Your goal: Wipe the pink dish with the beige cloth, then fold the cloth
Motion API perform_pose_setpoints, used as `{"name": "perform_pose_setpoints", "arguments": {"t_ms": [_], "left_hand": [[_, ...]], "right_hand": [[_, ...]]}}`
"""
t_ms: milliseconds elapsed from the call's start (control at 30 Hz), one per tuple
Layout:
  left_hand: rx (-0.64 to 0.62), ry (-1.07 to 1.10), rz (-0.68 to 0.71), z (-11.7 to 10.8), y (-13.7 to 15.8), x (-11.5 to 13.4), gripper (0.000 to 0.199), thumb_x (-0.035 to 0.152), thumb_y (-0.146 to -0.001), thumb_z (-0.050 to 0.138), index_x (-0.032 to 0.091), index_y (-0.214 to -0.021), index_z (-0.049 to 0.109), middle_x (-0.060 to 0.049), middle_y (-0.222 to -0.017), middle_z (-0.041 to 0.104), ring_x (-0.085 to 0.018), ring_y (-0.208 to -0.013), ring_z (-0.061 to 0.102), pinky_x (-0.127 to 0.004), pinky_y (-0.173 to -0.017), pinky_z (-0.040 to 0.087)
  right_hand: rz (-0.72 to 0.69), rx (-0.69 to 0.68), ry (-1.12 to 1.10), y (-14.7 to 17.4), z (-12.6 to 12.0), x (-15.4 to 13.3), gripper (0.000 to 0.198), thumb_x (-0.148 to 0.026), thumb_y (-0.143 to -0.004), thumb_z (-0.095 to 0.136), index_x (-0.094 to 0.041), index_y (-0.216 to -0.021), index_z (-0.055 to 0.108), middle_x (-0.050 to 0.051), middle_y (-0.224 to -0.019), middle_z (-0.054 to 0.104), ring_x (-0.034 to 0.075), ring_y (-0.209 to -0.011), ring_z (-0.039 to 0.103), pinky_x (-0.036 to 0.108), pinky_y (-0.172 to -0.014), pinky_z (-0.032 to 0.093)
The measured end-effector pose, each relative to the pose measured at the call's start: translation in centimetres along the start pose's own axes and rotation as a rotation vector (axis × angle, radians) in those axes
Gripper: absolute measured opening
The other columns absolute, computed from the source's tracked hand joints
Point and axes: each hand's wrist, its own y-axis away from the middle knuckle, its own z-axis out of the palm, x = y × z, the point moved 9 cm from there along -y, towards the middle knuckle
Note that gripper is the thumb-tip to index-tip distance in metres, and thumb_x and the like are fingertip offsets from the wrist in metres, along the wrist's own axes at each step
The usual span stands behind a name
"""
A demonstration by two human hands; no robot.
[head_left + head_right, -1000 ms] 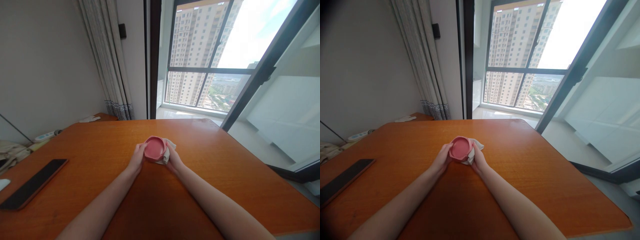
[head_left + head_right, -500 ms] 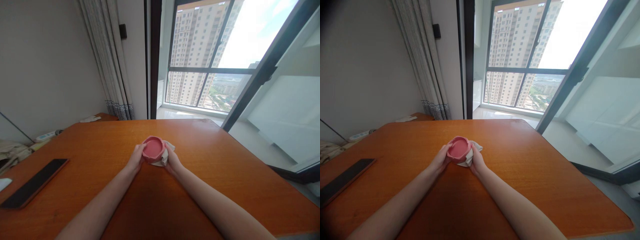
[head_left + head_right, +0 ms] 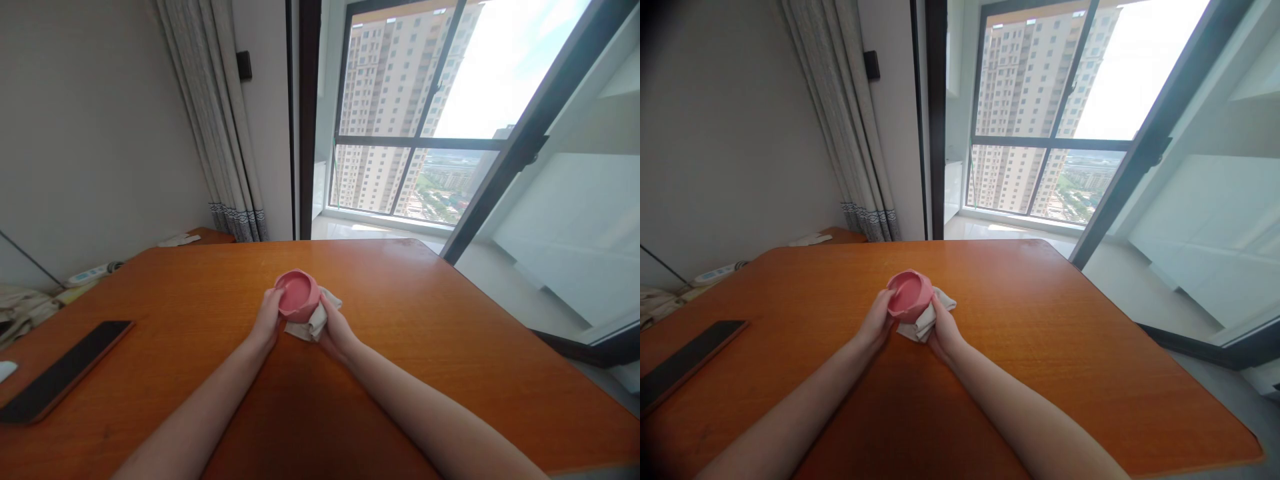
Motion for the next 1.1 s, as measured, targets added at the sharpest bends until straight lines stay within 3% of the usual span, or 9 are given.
{"name": "perform_pose_setpoints", "arguments": {"t_ms": [133, 367, 467, 567, 667, 767, 900, 1033, 1100], "left_hand": [[-0.095, -0.017, -0.159, 1.5, 1.3, -1.6, 0.029, 0.029, -0.068, 0.065, 0.017, -0.093, 0.057, -0.001, -0.085, 0.061, -0.013, -0.072, 0.056, -0.024, -0.062, 0.044], [0.022, 0.234, -0.002, 0.1, 0.1, 0.3, 0.022, 0.028, -0.075, 0.058, 0.017, -0.093, 0.062, -0.003, -0.093, 0.065, -0.015, -0.086, 0.059, -0.026, -0.079, 0.046], [0.008, 0.346, 0.002, -0.2, -0.6, 1.3, 0.022, 0.028, -0.076, 0.058, 0.017, -0.095, 0.062, -0.003, -0.093, 0.065, -0.014, -0.085, 0.060, -0.026, -0.077, 0.048], [-0.042, 0.366, 0.029, 0.1, -0.5, 1.9, 0.023, 0.030, -0.076, 0.059, 0.019, -0.096, 0.062, -0.002, -0.096, 0.065, -0.014, -0.087, 0.059, -0.026, -0.077, 0.048], [-0.108, 0.319, 0.012, 1.1, 0.1, 1.3, 0.028, 0.035, -0.077, 0.060, 0.021, -0.102, 0.060, -0.002, -0.103, 0.063, -0.016, -0.093, 0.058, -0.029, -0.080, 0.048], [-0.140, 0.233, 0.031, 2.1, 0.9, 0.7, 0.032, 0.038, -0.077, 0.061, 0.021, -0.104, 0.058, -0.002, -0.107, 0.061, -0.016, -0.100, 0.056, -0.029, -0.089, 0.045], [-0.305, 0.219, -0.031, 4.7, 2.6, -0.1, 0.034, 0.034, -0.075, 0.064, 0.021, -0.107, 0.057, -0.004, -0.113, 0.059, -0.017, -0.108, 0.054, -0.032, -0.097, 0.040], [-0.534, 0.147, -0.172, 7.2, 4.9, -0.8, 0.043, 0.027, -0.071, 0.068, 0.023, -0.113, 0.057, -0.008, -0.121, 0.057, -0.022, -0.114, 0.052, -0.035, -0.095, 0.043], [-0.476, 0.101, -0.148, 6.7, 4.7, -0.6, 0.044, 0.026, -0.069, 0.070, 0.023, -0.111, 0.059, -0.010, -0.117, 0.059, -0.025, -0.111, 0.055, -0.037, -0.090, 0.046]], "right_hand": [[-0.015, 0.083, 0.058, -0.7, -1.5, -1.8, 0.025, -0.034, -0.086, 0.049, -0.017, -0.097, 0.062, 0.006, -0.091, 0.071, 0.019, -0.090, 0.066, 0.031, -0.084, 0.052], [0.112, -0.066, 0.236, -0.2, -0.2, 0.9, 0.027, -0.039, -0.082, 0.054, -0.019, -0.099, 0.061, 0.005, -0.092, 0.070, 0.021, -0.092, 0.065, 0.035, -0.086, 0.050], [0.038, -0.062, 0.612, -0.4, -0.5, -0.8, 0.031, -0.045, -0.080, 0.053, -0.020, -0.095, 0.063, 0.005, -0.093, 0.070, 0.021, -0.094, 0.064, 0.034, -0.087, 0.048], [-0.094, -0.026, 1.234, -0.7, -1.2, -4.4, 0.043, -0.055, -0.082, 0.045, -0.018, -0.072, 0.064, 0.010, -0.082, 0.069, 0.027, -0.090, 0.063, 0.040, -0.084, 0.046], [-0.444, 0.132, 1.658, -0.4, -0.7, -9.1, 0.044, -0.055, -0.082, 0.044, -0.017, -0.066, 0.061, 0.014, -0.083, 0.065, 0.030, -0.094, 0.059, 0.046, -0.089, 0.040], [-0.719, 0.100, 1.514, 0.4, 0.6, -10.7, 0.039, -0.051, -0.084, 0.044, -0.019, -0.097, 0.061, 0.013, -0.109, 0.060, 0.025, -0.104, 0.054, 0.041, -0.095, 0.038], [-0.541, -0.116, 1.061, -0.7, 1.1, -9.0, 0.044, -0.051, -0.086, 0.040, -0.024, -0.116, 0.055, 0.005, -0.124, 0.056, 0.019, -0.114, 0.051, 0.035, -0.099, 0.037], [-0.493, -0.054, 0.945, -1.1, 0.4, -9.7, 0.037, -0.050, -0.080, 0.049, -0.022, -0.098, 0.066, 0.004, -0.108, 0.065, 0.021, -0.108, 0.054, 0.035, -0.100, 0.036], [-0.461, -0.052, 0.944, -1.4, 0.0, -10.1, 0.033, -0.048, -0.078, 0.054, -0.023, -0.096, 0.068, 0.002, -0.105, 0.067, 0.021, -0.105, 0.055, 0.034, -0.098, 0.037]]}}
